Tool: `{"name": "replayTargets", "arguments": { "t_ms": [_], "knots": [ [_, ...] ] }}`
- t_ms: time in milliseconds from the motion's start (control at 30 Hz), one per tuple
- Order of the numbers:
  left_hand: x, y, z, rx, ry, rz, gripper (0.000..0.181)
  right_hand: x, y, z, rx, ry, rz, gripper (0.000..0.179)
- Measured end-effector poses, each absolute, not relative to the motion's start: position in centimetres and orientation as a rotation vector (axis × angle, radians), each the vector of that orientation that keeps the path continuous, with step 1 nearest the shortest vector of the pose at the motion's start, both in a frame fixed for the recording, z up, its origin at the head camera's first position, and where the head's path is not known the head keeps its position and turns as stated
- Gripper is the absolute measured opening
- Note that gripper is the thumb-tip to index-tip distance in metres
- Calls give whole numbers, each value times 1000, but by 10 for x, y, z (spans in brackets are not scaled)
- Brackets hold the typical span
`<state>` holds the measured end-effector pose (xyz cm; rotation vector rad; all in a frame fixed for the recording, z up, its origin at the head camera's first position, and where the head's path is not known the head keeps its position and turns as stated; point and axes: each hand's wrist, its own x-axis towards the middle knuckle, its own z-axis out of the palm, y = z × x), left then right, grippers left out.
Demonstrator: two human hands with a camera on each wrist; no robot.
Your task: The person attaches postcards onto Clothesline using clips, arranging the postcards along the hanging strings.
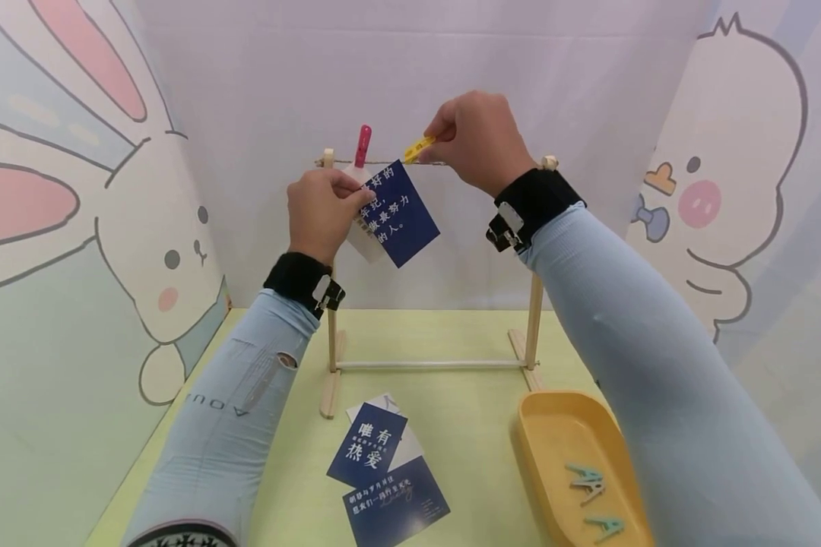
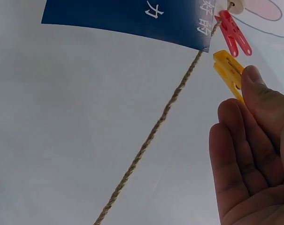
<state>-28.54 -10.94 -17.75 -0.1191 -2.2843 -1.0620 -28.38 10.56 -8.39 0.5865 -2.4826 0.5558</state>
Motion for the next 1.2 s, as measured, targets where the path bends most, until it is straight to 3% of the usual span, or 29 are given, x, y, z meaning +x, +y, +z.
{"name": "replayTargets", "arguments": {
  "t_ms": [1200],
  "knots": [
    [-287,-101,-174,-94,-2318,-995,31,-304,92,-69,522,-2625,552,28]
  ]
}}
